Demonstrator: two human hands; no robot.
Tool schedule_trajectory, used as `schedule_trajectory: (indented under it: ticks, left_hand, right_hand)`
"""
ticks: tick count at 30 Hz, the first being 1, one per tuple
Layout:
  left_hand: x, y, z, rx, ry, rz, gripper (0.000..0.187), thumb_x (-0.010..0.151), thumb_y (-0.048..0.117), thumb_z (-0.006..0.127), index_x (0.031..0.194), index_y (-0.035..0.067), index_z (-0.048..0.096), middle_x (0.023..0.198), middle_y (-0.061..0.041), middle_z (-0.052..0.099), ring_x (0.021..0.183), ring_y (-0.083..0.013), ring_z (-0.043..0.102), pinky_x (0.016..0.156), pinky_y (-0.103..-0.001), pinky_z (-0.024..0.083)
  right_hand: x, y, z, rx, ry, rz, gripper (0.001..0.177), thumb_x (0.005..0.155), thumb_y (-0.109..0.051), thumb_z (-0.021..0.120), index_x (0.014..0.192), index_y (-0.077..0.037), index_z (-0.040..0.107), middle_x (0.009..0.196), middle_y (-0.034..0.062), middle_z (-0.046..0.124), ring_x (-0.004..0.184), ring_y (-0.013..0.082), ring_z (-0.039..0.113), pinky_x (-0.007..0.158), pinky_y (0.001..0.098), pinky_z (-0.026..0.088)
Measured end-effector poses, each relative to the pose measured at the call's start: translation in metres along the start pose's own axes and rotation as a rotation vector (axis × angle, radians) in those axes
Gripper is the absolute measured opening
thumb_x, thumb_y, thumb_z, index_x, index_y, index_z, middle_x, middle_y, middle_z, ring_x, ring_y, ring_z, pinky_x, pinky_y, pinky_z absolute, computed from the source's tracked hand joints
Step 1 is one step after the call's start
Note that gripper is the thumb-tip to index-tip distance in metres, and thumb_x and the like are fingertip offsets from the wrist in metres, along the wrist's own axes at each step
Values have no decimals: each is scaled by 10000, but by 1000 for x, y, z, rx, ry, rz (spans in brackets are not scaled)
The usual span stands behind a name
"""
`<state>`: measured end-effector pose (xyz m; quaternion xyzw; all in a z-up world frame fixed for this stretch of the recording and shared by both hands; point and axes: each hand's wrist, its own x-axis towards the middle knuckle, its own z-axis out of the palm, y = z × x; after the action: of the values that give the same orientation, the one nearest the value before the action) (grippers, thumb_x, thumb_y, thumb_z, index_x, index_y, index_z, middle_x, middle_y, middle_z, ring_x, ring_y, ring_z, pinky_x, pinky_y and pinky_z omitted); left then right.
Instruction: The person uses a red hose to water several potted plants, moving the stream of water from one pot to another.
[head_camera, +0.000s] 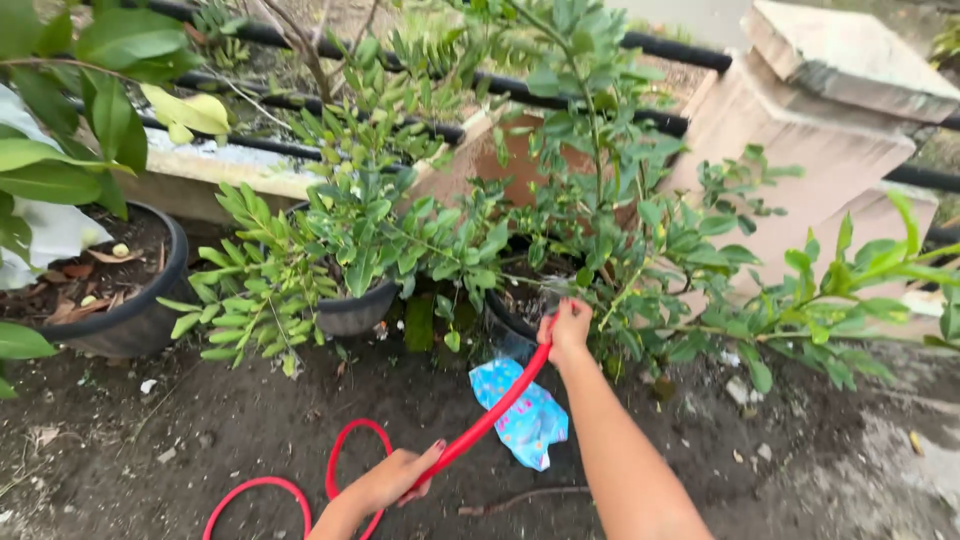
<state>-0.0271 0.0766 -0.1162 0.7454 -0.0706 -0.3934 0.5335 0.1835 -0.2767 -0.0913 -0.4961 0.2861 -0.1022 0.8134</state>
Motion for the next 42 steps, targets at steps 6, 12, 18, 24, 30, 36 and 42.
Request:
schedule_trajectory:
  ticks: [6, 12, 18, 24, 30, 36, 42]
  left_hand:
    - [-33, -38, -5, -79, -42, -149, 771, 956, 757, 449, 704, 70, 690, 587, -1, 564, 552, -111, 551, 562, -279, 453]
    - [-63, -78, -8, 81, -133, -143, 766, 990, 791, 425, 857, 88, 700, 667, 38, 594, 702, -16, 581, 678, -236, 475]
    - [-113, -108, -55, 10, 81, -84, 695, 985, 776, 430, 921, 146, 716, 722, 69, 644, 754, -5, 584, 724, -233, 459]
    - [-224, -97, -122, -284, 249, -32, 695, 1007, 687, 475, 750, 77, 689, 591, 35, 558, 549, -69, 515, 549, -249, 419]
    - [-272, -118, -170, -394, 287, -78, 676, 1010, 659, 485, 705, 91, 688, 528, 31, 531, 458, -71, 498, 463, -233, 387]
    - [-292, -145, -199, -360, 356, -84, 683, 995, 681, 464, 718, 100, 693, 539, 45, 515, 460, -67, 467, 453, -234, 372]
    - [-283, -124, -220, -375, 512, -95, 708, 979, 683, 447, 705, 72, 677, 548, 22, 531, 474, -101, 506, 477, -268, 433]
  right_hand:
    - [-34, 34, 29, -57, -164, 111, 178, 1039, -316, 518, 1158, -253, 401, 658, 126, 505, 421, 166, 398, 359, 302, 313]
    - [-103, 71, 134, -260, -578, 297, 185, 1027, -294, 545, 1169, -234, 443, 659, 99, 492, 408, 111, 359, 347, 261, 290]
    - [-132, 103, 249, -370, -762, 373, 188, 1030, -280, 536, 1179, -220, 439, 696, 108, 506, 413, 108, 365, 353, 256, 302]
    - [-162, 154, 332, -320, -672, 357, 207, 1034, -272, 529, 1196, -229, 409, 798, 152, 515, 454, 117, 386, 380, 265, 323]
    - [-181, 203, 377, -280, -538, 381, 201, 1039, -248, 509, 1197, -235, 386, 850, 191, 525, 485, 136, 384, 399, 275, 326]
    - [-199, 236, 416, -247, -569, 322, 169, 1049, -221, 483, 1177, -201, 374, 808, 161, 507, 491, 144, 409, 393, 284, 329]
    - [-190, 228, 461, -275, -546, 261, 106, 1061, -243, 448, 1131, -201, 380, 674, 133, 459, 453, 169, 395, 368, 309, 306]
